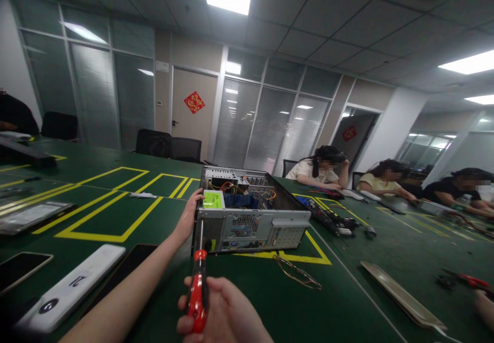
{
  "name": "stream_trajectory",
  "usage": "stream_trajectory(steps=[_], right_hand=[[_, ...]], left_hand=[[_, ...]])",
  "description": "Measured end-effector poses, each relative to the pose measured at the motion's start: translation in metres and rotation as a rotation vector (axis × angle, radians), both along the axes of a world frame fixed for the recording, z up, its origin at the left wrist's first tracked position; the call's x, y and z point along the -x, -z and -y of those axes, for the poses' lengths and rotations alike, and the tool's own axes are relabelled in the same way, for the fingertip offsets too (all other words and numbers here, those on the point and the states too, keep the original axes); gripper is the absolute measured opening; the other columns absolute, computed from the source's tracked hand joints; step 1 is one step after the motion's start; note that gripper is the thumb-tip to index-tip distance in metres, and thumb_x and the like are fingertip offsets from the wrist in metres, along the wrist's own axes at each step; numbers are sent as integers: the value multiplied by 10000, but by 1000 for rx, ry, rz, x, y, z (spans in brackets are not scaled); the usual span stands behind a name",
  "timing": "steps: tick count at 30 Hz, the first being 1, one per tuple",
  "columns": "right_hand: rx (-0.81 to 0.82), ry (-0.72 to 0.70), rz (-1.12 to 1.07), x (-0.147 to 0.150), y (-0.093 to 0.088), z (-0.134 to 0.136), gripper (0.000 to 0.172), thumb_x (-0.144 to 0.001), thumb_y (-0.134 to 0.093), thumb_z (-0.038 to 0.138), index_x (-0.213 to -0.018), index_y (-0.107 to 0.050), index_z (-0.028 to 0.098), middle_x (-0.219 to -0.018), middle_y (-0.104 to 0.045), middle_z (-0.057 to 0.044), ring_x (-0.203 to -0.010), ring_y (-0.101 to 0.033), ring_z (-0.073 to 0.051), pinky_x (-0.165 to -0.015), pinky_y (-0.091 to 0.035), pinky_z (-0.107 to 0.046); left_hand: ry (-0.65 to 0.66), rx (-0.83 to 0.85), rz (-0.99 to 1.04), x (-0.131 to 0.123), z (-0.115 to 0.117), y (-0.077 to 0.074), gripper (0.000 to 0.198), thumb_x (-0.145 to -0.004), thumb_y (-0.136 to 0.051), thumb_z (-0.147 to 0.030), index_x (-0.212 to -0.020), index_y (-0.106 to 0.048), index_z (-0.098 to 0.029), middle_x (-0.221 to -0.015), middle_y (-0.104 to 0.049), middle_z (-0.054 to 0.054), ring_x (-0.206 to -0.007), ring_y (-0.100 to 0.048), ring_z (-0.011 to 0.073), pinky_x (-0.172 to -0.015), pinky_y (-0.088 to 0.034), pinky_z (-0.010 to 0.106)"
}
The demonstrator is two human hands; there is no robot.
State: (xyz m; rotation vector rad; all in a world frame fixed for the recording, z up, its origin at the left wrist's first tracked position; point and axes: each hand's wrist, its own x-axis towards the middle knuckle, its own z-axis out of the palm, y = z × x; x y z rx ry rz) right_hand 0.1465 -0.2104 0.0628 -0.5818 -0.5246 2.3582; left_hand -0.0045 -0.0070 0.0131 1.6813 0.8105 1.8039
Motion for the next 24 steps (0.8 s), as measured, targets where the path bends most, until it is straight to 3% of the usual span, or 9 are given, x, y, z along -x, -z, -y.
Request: stream_trajectory(steps=[3,6,9,12,14,17,19,21,24], right_hand=[[-99,-9,-30,0,-4,1,397,-721,-726,209,-1098,-645,116,-1078,-687,-101,-859,-657,-164,-700,-465,-242],[-217,-4,-3,-1,3,1,507,-708,-785,167,-1182,-610,134,-1209,-658,-121,-1027,-655,-222,-863,-464,-314],[-230,67,-10,0,15,-2,582,-707,-827,299,-1210,-593,121,-1014,-694,-79,-848,-669,-152,-717,-471,-237],[-162,118,-62,2,21,-6,455,-684,-825,427,-972,-661,115,-769,-629,2,-616,-544,-62,-521,-383,-164],[-105,126,-55,3,21,-7,408,-660,-835,444,-867,-649,146,-778,-629,10,-570,-490,-43,-467,-328,-144],[-111,95,34,3,21,-8,425,-681,-826,430,-984,-631,204,-840,-659,13,-459,-410,-11,-398,-209,-132],[-158,78,72,3,23,-8,469,-700,-808,447,-1060,-610,221,-768,-638,38,-410,-386,-8,-387,-167,-144],[-170,73,79,4,26,-8,505,-712,-780,486,-1100,-599,217,-764,-645,26,-478,-511,-55,-424,-259,-164],[-191,29,36,3,28,-7,518,-672,-792,379,-1118,-597,202,-999,-703,-61,-752,-668,-166,-626,-451,-273]], left_hand=[[-2,4,-5,-1,0,0,471,-948,-301,-566,-1071,-628,-250,-1440,-494,69,-1379,-415,233,-1189,-274,440],[-1,6,-2,-1,-1,1,469,-952,-301,-556,-1075,-626,-240,-1444,-490,73,-1380,-416,233,-1185,-277,445],[-10,1,-3,-2,-1,2,460,-954,-305,-547,-1075,-626,-241,-1441,-495,72,-1378,-419,228,-1189,-268,441],[-18,-4,-3,-2,-2,2,449,-952,-314,-547,-1065,-630,-248,-1431,-507,70,-1374,-424,229,-1190,-267,438],[-14,-6,-4,-1,-3,2,452,-950,-313,-553,-1067,-630,-252,-1435,-504,67,-1374,-424,229,-1189,-271,434],[-7,-2,-5,-1,-3,2,479,-945,-309,-573,-1075,-630,-242,-1439,-498,72,-1375,-421,232,-1189,-270,429],[-8,1,-3,-1,-3,2,494,-940,-312,-584,-1080,-630,-233,-1437,-500,77,-1374,-421,235,-1190,-266,429],[-9,1,-4,-1,-3,3,494,-940,-314,-584,-1084,-629,-232,-1437,-500,76,-1373,-421,234,-1189,-267,425],[-7,-5,-10,-1,-3,3,486,-948,-303,-573,-1081,-629,-238,-1444,-495,72,-1375,-421,230,-1185,-275,419]])
